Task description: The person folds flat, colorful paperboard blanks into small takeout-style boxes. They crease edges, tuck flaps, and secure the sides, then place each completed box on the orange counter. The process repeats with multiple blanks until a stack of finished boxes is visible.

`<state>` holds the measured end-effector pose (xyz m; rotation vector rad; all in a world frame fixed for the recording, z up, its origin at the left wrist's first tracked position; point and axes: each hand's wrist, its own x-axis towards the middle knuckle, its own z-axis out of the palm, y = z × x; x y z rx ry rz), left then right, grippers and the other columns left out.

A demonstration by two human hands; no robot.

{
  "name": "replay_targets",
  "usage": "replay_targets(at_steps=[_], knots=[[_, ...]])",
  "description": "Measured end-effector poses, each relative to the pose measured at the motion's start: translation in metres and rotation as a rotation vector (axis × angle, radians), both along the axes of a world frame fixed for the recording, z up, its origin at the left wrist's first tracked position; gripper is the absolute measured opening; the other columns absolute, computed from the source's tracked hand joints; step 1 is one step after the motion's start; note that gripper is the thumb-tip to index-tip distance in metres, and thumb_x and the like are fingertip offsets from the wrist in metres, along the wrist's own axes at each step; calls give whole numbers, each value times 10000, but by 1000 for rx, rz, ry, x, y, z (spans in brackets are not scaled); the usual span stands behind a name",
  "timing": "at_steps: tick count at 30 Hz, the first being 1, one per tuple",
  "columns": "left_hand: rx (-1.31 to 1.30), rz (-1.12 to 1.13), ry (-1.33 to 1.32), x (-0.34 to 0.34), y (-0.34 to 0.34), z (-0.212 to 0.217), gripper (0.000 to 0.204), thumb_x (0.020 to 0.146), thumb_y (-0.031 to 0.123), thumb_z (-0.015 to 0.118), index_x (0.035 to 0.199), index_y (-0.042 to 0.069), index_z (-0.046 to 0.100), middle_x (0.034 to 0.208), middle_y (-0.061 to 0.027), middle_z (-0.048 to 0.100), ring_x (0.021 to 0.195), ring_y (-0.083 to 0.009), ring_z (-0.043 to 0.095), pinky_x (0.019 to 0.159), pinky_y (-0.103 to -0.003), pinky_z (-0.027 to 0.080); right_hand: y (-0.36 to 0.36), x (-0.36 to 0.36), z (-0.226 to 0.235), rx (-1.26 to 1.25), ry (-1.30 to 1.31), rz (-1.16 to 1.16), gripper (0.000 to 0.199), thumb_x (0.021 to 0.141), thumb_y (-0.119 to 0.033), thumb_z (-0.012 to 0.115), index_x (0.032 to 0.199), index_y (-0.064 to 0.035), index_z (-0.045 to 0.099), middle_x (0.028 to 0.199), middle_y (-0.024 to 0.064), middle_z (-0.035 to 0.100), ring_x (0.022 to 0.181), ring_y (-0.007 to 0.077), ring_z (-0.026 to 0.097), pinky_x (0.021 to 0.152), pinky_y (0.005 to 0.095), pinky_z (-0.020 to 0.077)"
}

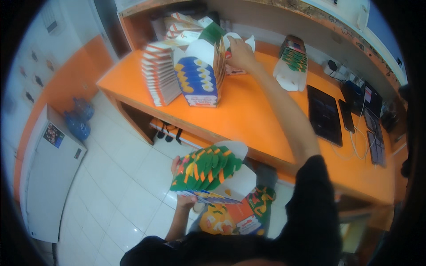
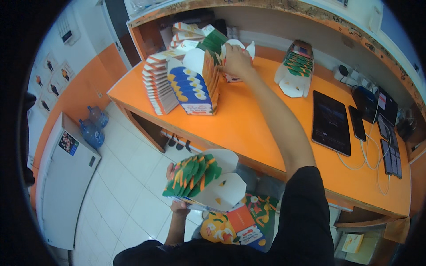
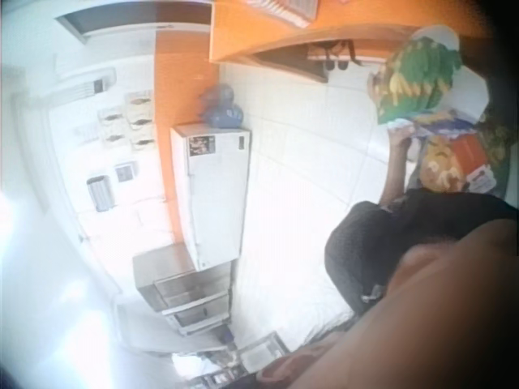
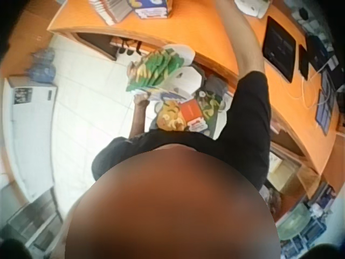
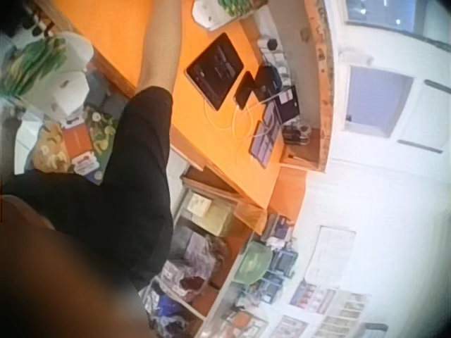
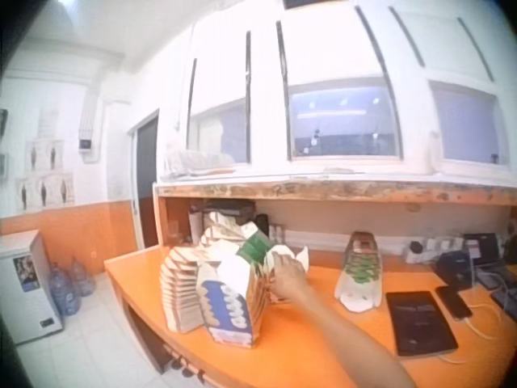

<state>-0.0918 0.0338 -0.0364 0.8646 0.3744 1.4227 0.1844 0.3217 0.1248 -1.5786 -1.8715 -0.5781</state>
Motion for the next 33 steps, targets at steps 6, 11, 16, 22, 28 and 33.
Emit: replay_targets(at_steps=[6,11,16,22,28,33], knots=[[-50,55,66,-11,2,-2,1291,469,271,887,1457,111,72,1395,-152,337,1289,-321,384,1093,-456,321,-10,0,-4,-118,45,-162,440,710,-492,704,952,-127,662,895,100,675,1002,268,572,846,461,281],[-7,102,130,-7,7,-12,1333,467,319,910,1454,93,42,1389,-144,336,1288,-305,381,1089,-441,326,-79,57,5,-365,29,49,280,757,-337,653,814,-63,667,727,141,639,831,266,619,764,393,393],[295,107,268,-3,22,-11,1283,485,195,923,1416,112,44,1322,-167,334,1194,-276,457,993,-386,436,-200,90,16,-374,63,204,285,786,-195,650,1009,-19,629,1048,141,587,949,309,550,839,356,424],[464,116,317,11,27,-11,1297,434,292,945,1396,141,88,1351,-170,309,1264,-311,376,1043,-417,375,-304,95,24,-418,-81,290,303,624,87,632,905,-27,627,933,87,586,942,277,530,899,371,365],[543,115,253,23,29,-17,1305,411,306,951,1390,139,104,1364,-180,305,1259,-312,383,1044,-425,355,-335,96,37,-496,-180,187,373,553,158,584,862,-34,667,870,91,616,929,262,530,960,373,341],[472,142,323,28,23,-11,1321,404,313,953,1388,118,93,1344,-181,319,1251,-311,388,1035,-427,368,-329,90,55,-496,-143,179,298,558,120,570,785,-45,668,829,74,645,907,249,551,905,352,379]])
